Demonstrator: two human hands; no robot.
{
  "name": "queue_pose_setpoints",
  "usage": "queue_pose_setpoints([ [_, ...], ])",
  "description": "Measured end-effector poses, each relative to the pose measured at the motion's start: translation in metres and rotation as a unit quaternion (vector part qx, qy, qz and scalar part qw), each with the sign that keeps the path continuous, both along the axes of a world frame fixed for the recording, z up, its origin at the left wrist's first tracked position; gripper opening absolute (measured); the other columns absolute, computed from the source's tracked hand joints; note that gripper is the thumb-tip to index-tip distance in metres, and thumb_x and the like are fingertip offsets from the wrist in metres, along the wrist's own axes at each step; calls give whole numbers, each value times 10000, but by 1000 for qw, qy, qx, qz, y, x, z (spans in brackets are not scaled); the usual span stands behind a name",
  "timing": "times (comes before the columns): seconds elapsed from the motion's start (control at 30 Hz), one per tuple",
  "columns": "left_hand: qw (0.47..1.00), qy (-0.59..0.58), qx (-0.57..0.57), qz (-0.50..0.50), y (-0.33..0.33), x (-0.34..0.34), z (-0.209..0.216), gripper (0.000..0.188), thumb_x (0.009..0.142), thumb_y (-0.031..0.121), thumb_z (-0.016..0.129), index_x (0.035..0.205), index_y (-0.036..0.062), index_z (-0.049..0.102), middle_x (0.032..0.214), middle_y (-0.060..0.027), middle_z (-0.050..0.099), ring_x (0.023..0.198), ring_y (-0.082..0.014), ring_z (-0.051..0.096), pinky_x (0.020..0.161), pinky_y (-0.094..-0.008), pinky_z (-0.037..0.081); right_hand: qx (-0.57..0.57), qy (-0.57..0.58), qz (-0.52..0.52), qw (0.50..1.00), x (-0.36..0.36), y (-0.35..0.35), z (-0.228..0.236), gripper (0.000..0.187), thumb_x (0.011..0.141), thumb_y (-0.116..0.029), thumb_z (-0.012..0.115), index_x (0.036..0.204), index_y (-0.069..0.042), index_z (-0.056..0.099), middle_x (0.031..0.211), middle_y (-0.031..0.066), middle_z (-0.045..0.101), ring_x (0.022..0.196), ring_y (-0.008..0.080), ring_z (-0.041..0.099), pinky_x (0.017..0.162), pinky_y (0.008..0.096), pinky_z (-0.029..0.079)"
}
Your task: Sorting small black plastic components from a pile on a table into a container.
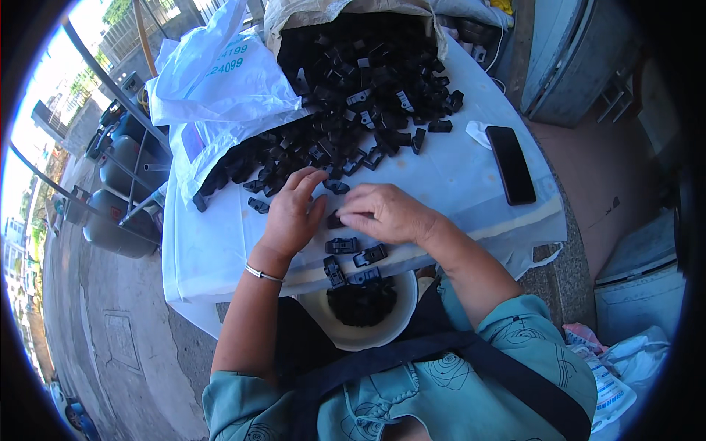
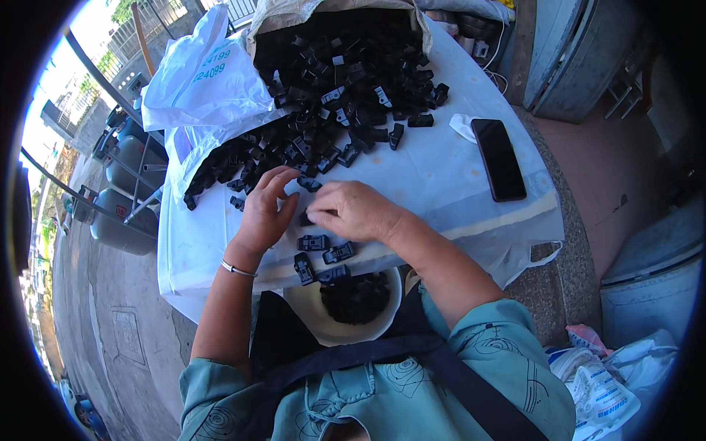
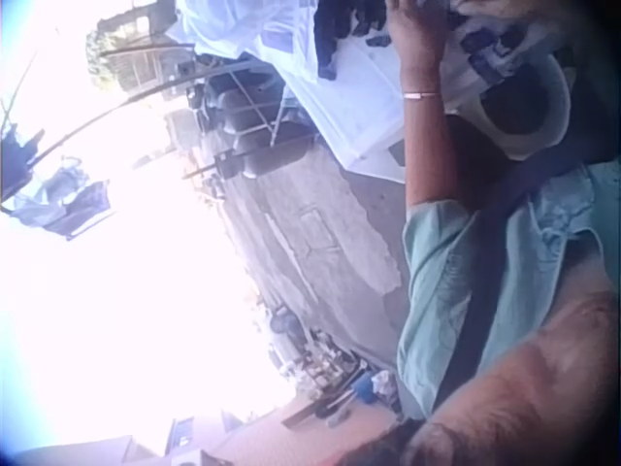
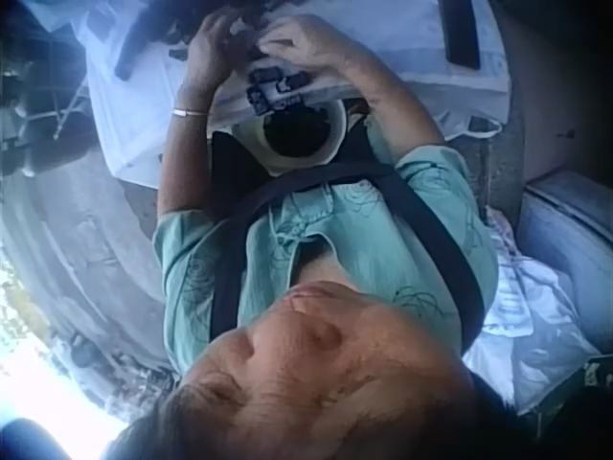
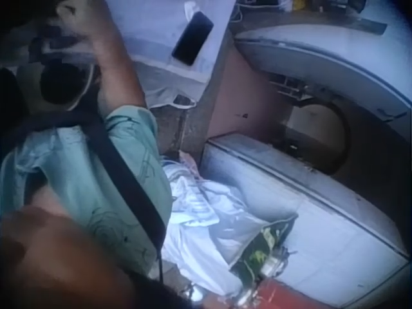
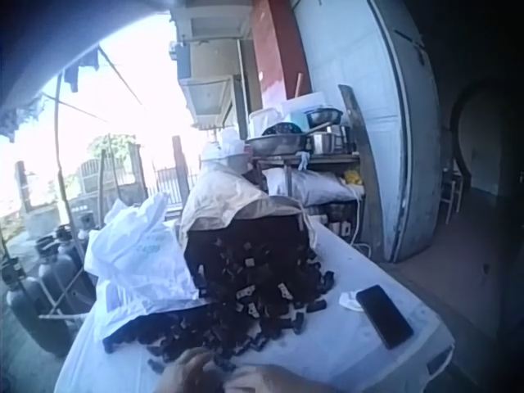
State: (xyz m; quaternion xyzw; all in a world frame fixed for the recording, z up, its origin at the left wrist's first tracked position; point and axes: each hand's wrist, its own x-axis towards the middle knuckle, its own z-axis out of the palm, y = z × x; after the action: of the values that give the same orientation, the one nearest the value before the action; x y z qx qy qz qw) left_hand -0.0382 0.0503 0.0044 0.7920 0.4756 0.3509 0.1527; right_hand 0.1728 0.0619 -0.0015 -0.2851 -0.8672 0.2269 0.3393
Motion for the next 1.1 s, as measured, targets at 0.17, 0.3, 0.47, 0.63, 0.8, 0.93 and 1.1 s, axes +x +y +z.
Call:
queue_pose_setpoints([
  [0.17,987,122,99,-39,13,14,-5,352,763,34,689,1108,76,632,1105,-132,628,937,-343,631,784,-377,541,27,-170,-308,936,5,19,5,302,870,-222,658,1137,-83,632,932,151,623,775,333,642,682,400,537],
  [0.3,999,-13,-39,-20,0,13,-1,237,825,103,662,1054,49,634,969,-152,645,828,-341,644,737,-399,528,98,-160,-275,943,7,18,-9,227,854,-233,673,1023,-87,631,903,129,592,794,312,628,704,401,527],
  [0.47,992,-10,-93,87,-7,-3,-1,226,866,122,636,1067,19,625,901,-187,646,766,-361,649,710,-410,528,50,-156,-172,971,17,4,2,166,825,-201,689,873,-65,607,851,113,577,767,288,610,686,384,512],
  [0.63,960,186,-122,168,-15,-11,18,203,871,86,596,1057,13,635,971,-195,650,797,-360,653,722,-419,529,-15,-124,-104,987,22,4,3,171,786,-108,706,882,-47,578,843,117,590,767,291,612,684,385,509],
  [0.8,983,162,73,-34,-10,-18,25,262,792,-38,643,1039,47,640,1066,-161,643,882,-319,658,754,-382,547,-7,-53,-119,991,12,2,2,293,796,-64,686,1061,-42,564,973,140,640,885,308,642,776,391,525],
  [0.93,993,58,-42,-91,1,-17,14,282,783,5,656,1061,49,636,1021,-125,655,900,-319,662,807,-375,538,29,-13,-75,997,-2,-1,0,354,809,-47,666,1154,-45,587,1051,147,646,924,323,641,828,395,528],
  [1.1,994,35,-72,69,-7,-2,4,269,734,76,724,993,55,654,945,-86,665,910,-291,631,779,-359,532,20,-7,-118,993,-3,-2,6,349,821,-56,653,1163,-39,585,1058,150,645,926,326,644,796,390,534],
])
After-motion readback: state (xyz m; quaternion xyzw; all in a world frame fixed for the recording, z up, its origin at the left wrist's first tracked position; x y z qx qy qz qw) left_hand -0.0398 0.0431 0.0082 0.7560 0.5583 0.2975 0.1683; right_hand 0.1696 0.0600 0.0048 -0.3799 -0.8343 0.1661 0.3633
